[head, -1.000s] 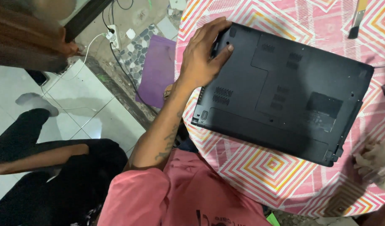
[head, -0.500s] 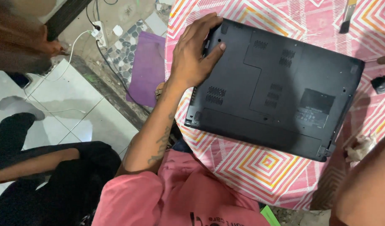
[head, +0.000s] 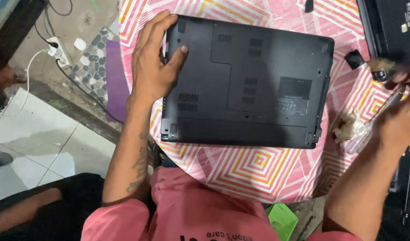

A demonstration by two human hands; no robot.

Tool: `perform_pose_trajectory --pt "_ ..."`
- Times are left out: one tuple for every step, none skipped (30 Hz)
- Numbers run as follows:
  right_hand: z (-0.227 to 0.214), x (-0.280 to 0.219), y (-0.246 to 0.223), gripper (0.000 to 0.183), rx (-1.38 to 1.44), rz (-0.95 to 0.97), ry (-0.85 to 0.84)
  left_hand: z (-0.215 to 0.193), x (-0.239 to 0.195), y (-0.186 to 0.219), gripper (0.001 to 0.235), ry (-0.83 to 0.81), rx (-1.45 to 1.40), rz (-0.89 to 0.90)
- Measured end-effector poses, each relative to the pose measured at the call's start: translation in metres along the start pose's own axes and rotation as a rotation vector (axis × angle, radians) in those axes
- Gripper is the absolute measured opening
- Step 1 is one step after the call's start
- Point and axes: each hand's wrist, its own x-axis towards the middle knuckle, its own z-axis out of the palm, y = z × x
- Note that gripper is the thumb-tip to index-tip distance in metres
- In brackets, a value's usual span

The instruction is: The person uses a screwdriver to remove screws from the bottom panel of a laptop. They place the removed screws on the table and continue unscrewing the device.

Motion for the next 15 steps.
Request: perform_pose_trajectory --pt "0.025 -0.021 -0.026 0.032 0.001 0.0 0.012 -0.001 -0.001 0.002 0.044 -0.022 0.006 -0.002" --pt "0.032 -0.037 -0.041 0.032 0.0 0.008 0.017 -0.005 -0.002 0.011 0.044 -0.031 0.005 0.0" --pt "0.039 -0.053 -0.055 0.029 0.072 -0.111 0.061 -0.008 -0.004 0.021 0.05 -0.061 0.121 0.026" --pt "0.045 -0.071 -0.07 0.03 0.144 -0.223 0.107 -0.01 -0.006 0.031 0.058 -0.096 0.235 0.05" --pt "0.049 -0.087 -0.075 0.03 0.14 -0.21 0.113 -0.011 -0.012 0.043 0.058 -0.111 0.232 0.05" --pt "0.053 -0.1 -0.081 0.029 0.144 -0.191 0.163 -0.011 -0.015 0.056 0.074 -0.249 0.202 0.094" --pt "0.057 -0.112 -0.088 0.029 0.148 -0.172 0.214 -0.012 -0.018 0.07 0.091 -0.387 0.171 0.139" --pt "0.056 -0.12 -0.087 0.029 0.145 -0.169 0.227 -0.005 -0.023 0.076 0.091 -0.395 0.17 0.15" --pt "0.055 -0.129 -0.085 0.026 0.227 -0.171 0.235 0.003 -0.028 0.083 0.1 -0.503 0.192 0.225" --pt "0.055 -0.138 -0.084 0.024 0.308 -0.171 0.24 0.01 -0.034 0.089 0.109 -0.613 0.214 0.297" --pt "0.059 -0.142 -0.088 0.024 0.305 -0.166 0.253 0.016 -0.035 0.09 0.109 -0.623 0.213 0.306" --pt "0.062 -0.144 -0.091 0.028 0.309 -0.114 0.298 0.021 -0.038 0.091 0.113 -0.615 0.254 0.317" --pt "0.065 -0.148 -0.094 0.034 0.312 -0.063 0.343 0.026 -0.041 0.091 0.117 -0.607 0.294 0.328" --pt "0.067 -0.146 -0.091 0.034 0.308 -0.055 0.351 0.026 -0.041 0.092 0.117 -0.618 0.292 0.333" --pt "0.069 -0.145 -0.089 0.033 0.322 -0.084 0.33 0.026 -0.042 0.092 0.115 -0.618 0.284 0.316"
